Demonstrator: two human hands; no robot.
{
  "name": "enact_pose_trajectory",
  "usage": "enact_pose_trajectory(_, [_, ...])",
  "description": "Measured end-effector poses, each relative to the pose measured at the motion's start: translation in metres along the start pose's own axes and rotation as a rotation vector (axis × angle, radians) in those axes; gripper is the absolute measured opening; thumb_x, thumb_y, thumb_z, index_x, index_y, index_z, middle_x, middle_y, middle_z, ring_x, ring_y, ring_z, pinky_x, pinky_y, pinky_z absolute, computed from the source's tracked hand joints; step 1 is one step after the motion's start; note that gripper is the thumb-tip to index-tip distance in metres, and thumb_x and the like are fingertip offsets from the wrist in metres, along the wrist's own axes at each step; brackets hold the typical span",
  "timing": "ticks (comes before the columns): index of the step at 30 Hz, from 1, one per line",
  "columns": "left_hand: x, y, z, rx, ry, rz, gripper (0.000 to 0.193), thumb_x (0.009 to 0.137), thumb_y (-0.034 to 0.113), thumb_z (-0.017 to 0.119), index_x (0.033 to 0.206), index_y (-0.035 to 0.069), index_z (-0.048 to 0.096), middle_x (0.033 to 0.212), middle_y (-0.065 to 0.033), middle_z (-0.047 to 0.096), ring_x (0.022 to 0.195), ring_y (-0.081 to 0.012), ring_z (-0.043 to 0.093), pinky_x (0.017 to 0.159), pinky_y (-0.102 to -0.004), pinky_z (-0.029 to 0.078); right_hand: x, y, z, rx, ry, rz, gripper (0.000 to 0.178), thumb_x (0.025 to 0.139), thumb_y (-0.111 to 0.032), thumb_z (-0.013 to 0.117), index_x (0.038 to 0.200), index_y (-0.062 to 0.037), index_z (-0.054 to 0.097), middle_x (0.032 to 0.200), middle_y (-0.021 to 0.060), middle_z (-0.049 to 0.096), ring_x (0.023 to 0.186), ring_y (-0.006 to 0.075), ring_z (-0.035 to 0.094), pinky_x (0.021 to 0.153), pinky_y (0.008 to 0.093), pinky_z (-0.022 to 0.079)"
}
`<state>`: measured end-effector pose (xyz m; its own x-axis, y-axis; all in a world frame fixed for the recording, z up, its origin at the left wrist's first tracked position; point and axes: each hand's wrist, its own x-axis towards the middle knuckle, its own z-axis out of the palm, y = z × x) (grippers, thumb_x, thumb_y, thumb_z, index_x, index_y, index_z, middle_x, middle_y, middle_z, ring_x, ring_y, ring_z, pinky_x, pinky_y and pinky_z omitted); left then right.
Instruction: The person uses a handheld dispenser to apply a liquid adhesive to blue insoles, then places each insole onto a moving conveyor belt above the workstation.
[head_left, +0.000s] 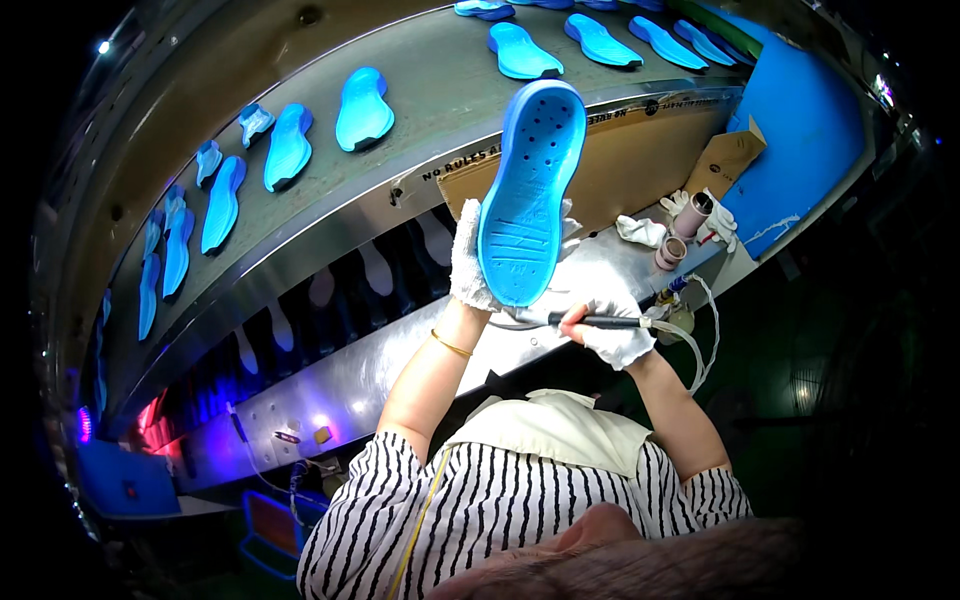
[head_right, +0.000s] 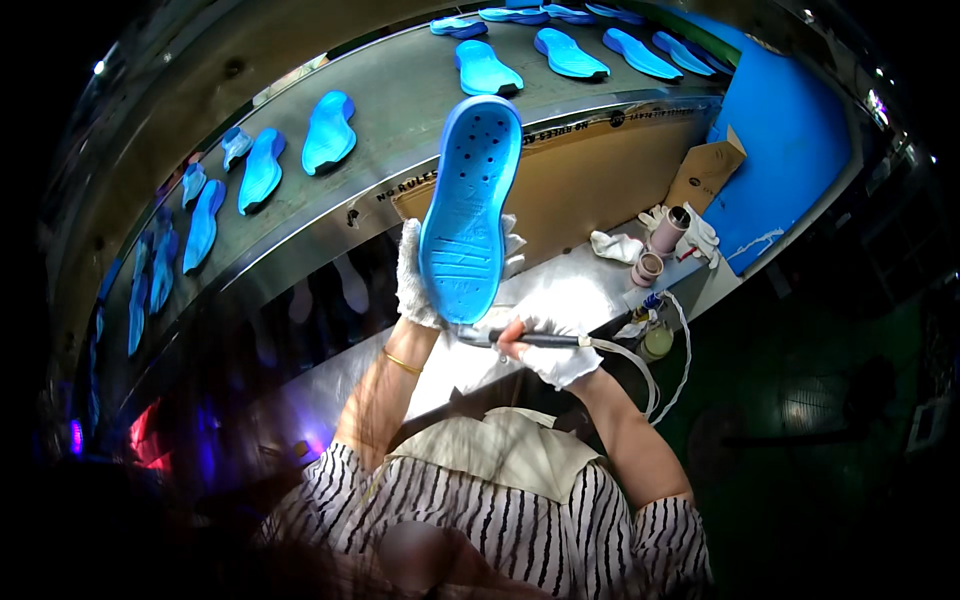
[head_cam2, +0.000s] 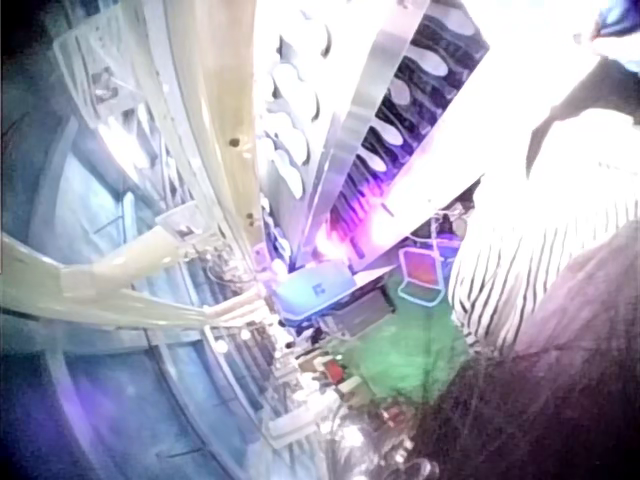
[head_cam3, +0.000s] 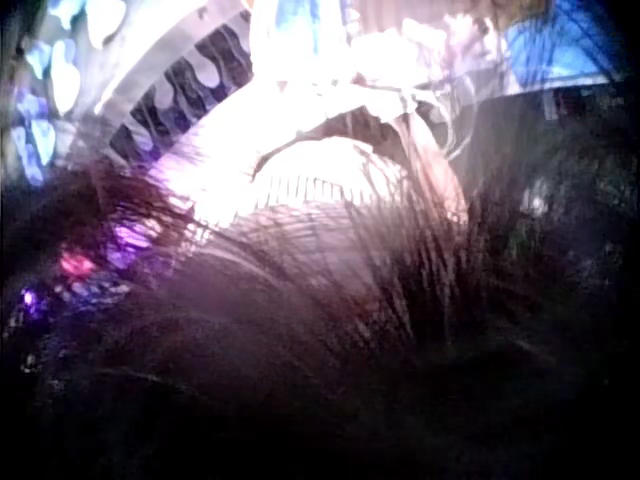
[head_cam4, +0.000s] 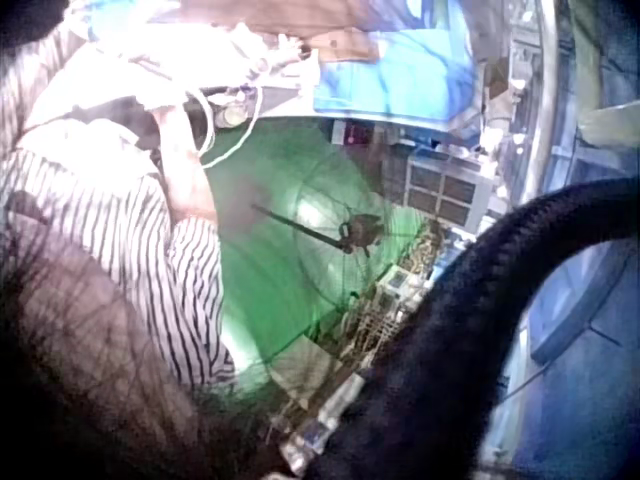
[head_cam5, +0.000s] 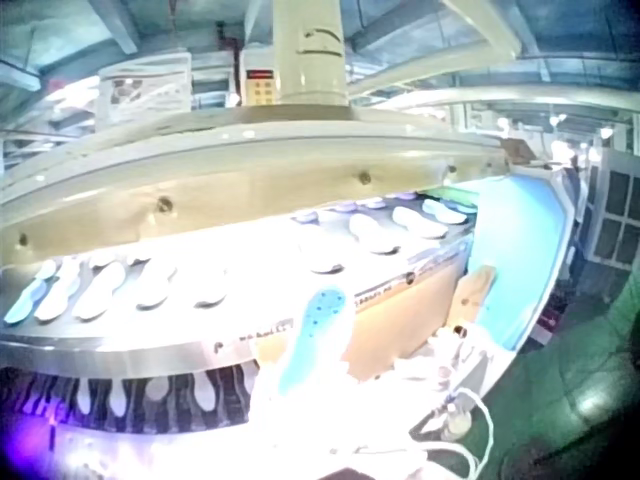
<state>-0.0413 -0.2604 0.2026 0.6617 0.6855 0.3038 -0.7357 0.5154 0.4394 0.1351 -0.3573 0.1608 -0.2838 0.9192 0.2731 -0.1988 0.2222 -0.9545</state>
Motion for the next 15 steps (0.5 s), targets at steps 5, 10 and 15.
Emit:
enact_pose_trajectory(5, [0.001, 0.003, 0.005, 0.056, 0.021, -0.018, 0.08, 0.088, 0.061, 0.037, 0.141, 0.002, 0.026, 0.138, -0.0273, 0.035, 0.122, -0.0377, 0.045, 0.1, -0.0491, 0.039, -0.002, -0.018, -0.005, -0.121, -0.025, 0.073, 0.012, 0.076, 0.001, 0.067, 0.085, -0.0029, 0.06, 0.087, 0.0077, 0.065, 0.078, 0.0112, 0.059, 0.07, 0.0255, 0.048])
enact_pose_trajectory(10, [0.006, 0.003, 0.011, 0.047, 0.078, -0.106, 0.073, 0.091, 0.055, 0.039, 0.139, 0.001, 0.03, 0.133, -0.0295, 0.039, 0.118, -0.0374, 0.048, 0.097, -0.0448, 0.044, 0.021, -0.033, 0.005, -0.358, 0.077, -0.352, 0.013, 0.071, 0.005, 0.067, 0.076, -0.0029, 0.058, 0.082, 0.0089, 0.062, 0.075, 0.0166, 0.059, 0.07, 0.0278, 0.047])
enact_pose_trajectory(15, [0.014, 0.011, -0.008, 0.161, 0.359, -0.162, 0.053, 0.09, 0.044, 0.051, 0.115, -0.003, 0.054, 0.104, -0.0194, 0.062, 0.089, -0.0256, 0.064, 0.078, -0.0366, 0.055, 0.03, -0.03, 0.003, -0.448, -0.098, -0.318, 0.013, 0.068, 0.005, 0.068, 0.074, -0.0035, 0.06, 0.083, 0.0084, 0.062, 0.076, 0.0182, 0.06, 0.071, 0.0283, 0.047])
